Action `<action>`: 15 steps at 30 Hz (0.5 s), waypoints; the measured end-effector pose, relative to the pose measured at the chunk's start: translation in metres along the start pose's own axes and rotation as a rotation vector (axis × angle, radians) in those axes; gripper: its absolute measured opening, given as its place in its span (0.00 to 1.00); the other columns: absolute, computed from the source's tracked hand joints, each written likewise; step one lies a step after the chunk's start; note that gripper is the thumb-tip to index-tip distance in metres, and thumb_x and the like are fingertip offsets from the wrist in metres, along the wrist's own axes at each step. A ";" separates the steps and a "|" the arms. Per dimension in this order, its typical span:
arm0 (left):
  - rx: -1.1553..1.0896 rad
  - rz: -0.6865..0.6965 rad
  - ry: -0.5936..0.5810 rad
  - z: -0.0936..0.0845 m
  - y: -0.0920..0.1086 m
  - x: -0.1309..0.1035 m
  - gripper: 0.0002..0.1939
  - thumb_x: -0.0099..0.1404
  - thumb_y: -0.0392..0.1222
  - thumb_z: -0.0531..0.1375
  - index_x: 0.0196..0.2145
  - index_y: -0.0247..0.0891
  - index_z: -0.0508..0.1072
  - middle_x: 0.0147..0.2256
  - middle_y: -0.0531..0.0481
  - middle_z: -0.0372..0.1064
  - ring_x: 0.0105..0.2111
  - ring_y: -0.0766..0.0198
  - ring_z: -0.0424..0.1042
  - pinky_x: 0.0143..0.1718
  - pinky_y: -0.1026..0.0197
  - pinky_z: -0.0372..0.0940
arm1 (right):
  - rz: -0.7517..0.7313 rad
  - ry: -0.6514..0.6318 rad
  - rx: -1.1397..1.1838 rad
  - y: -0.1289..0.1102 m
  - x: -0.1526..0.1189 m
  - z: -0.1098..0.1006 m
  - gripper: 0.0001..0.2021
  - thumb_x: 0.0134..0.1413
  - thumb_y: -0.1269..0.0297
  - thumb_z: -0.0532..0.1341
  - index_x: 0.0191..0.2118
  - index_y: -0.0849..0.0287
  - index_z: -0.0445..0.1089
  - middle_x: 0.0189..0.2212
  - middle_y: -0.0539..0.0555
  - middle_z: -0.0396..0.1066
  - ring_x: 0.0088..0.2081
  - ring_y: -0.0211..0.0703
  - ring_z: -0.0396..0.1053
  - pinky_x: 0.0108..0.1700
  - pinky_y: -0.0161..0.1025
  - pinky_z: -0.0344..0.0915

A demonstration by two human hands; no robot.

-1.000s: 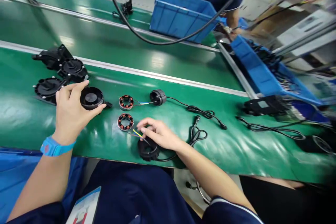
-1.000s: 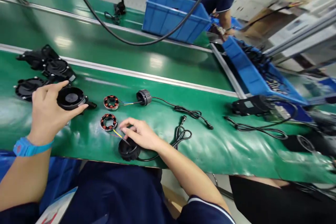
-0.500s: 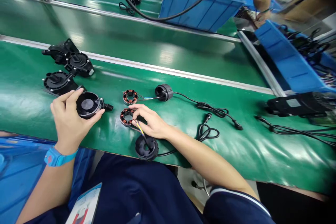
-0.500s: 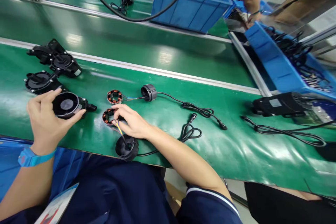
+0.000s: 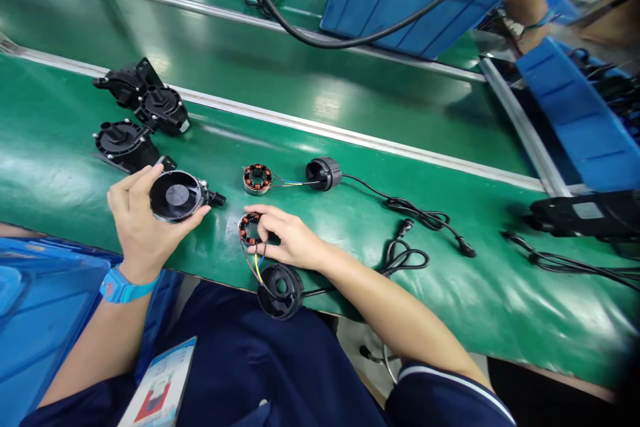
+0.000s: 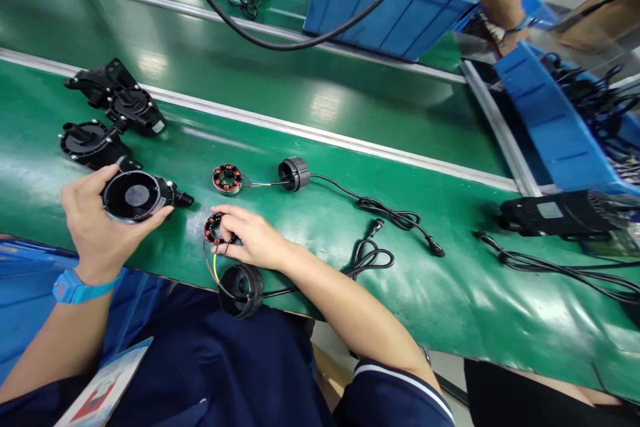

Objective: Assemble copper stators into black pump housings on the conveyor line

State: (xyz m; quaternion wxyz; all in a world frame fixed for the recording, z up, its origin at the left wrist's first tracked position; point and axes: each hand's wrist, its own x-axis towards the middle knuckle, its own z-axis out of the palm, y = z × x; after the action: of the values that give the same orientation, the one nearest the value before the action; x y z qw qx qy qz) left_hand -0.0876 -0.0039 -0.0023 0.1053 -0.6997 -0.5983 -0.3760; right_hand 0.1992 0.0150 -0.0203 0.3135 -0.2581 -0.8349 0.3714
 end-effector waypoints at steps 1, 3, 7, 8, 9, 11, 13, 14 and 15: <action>-0.011 -0.002 0.028 0.000 0.003 -0.003 0.50 0.54 0.55 0.75 0.69 0.43 0.60 0.60 0.40 0.66 0.59 0.39 0.66 0.60 0.34 0.64 | -0.025 0.046 -0.017 -0.004 -0.001 -0.001 0.16 0.61 0.60 0.70 0.31 0.57 0.61 0.54 0.66 0.72 0.61 0.50 0.70 0.56 0.44 0.72; -0.065 0.015 0.066 0.003 0.014 -0.009 0.54 0.50 0.56 0.77 0.68 0.42 0.60 0.58 0.39 0.68 0.57 0.41 0.69 0.58 0.37 0.67 | -0.065 0.198 -0.065 -0.018 -0.004 -0.007 0.18 0.59 0.59 0.72 0.32 0.56 0.61 0.51 0.65 0.75 0.58 0.50 0.73 0.55 0.43 0.73; -0.274 0.106 0.018 0.017 0.050 -0.019 0.56 0.51 0.58 0.76 0.69 0.44 0.54 0.55 0.39 0.70 0.53 0.47 0.72 0.53 0.44 0.71 | -0.129 0.497 -0.145 -0.056 -0.010 -0.022 0.20 0.54 0.56 0.75 0.43 0.55 0.65 0.51 0.64 0.75 0.54 0.51 0.76 0.53 0.46 0.76; -0.325 0.134 0.001 0.022 0.059 -0.020 0.55 0.54 0.59 0.74 0.70 0.45 0.52 0.55 0.39 0.70 0.52 0.49 0.73 0.52 0.45 0.71 | -0.140 0.532 -0.150 -0.063 -0.011 -0.024 0.22 0.53 0.56 0.75 0.46 0.55 0.65 0.51 0.64 0.75 0.53 0.51 0.77 0.53 0.46 0.77; -0.374 0.160 -0.012 0.027 0.069 -0.021 0.54 0.57 0.60 0.72 0.71 0.45 0.50 0.55 0.39 0.71 0.52 0.50 0.73 0.51 0.47 0.71 | -0.147 0.549 -0.152 -0.068 -0.012 -0.025 0.24 0.53 0.55 0.75 0.49 0.55 0.65 0.51 0.64 0.75 0.53 0.51 0.77 0.52 0.46 0.77; -0.469 0.207 -0.043 0.037 0.084 -0.021 0.51 0.63 0.61 0.68 0.72 0.44 0.47 0.55 0.37 0.71 0.52 0.51 0.73 0.49 0.48 0.71 | -0.128 0.557 -0.172 -0.072 -0.012 -0.025 0.26 0.53 0.52 0.75 0.51 0.56 0.65 0.50 0.63 0.76 0.52 0.50 0.77 0.53 0.45 0.77; -0.548 0.241 -0.074 0.044 0.095 -0.019 0.48 0.67 0.63 0.63 0.73 0.42 0.46 0.56 0.35 0.70 0.53 0.50 0.73 0.49 0.48 0.70 | -0.080 0.540 -0.239 -0.070 -0.013 -0.023 0.27 0.54 0.52 0.74 0.53 0.57 0.66 0.48 0.61 0.77 0.51 0.49 0.78 0.54 0.43 0.76; -0.572 0.254 -0.085 0.047 0.098 -0.018 0.47 0.68 0.64 0.60 0.73 0.41 0.45 0.57 0.34 0.70 0.53 0.50 0.73 0.49 0.48 0.70 | -0.051 0.534 -0.288 -0.068 -0.014 -0.023 0.27 0.55 0.52 0.74 0.54 0.58 0.66 0.48 0.61 0.77 0.50 0.48 0.78 0.54 0.43 0.76; -0.585 0.266 -0.092 0.048 0.101 -0.017 0.46 0.69 0.64 0.59 0.73 0.40 0.45 0.57 0.33 0.70 0.53 0.50 0.72 0.49 0.48 0.69 | -0.026 0.528 -0.342 -0.067 -0.015 -0.024 0.27 0.55 0.53 0.74 0.55 0.58 0.66 0.47 0.60 0.77 0.49 0.48 0.77 0.54 0.44 0.76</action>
State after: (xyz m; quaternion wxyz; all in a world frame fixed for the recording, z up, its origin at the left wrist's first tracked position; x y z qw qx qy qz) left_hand 0.0241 -0.0140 -0.0162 -0.0793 -0.7884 -0.3724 -0.4832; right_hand 0.2130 -0.0232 0.0393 0.4765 -0.3839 -0.7781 0.1418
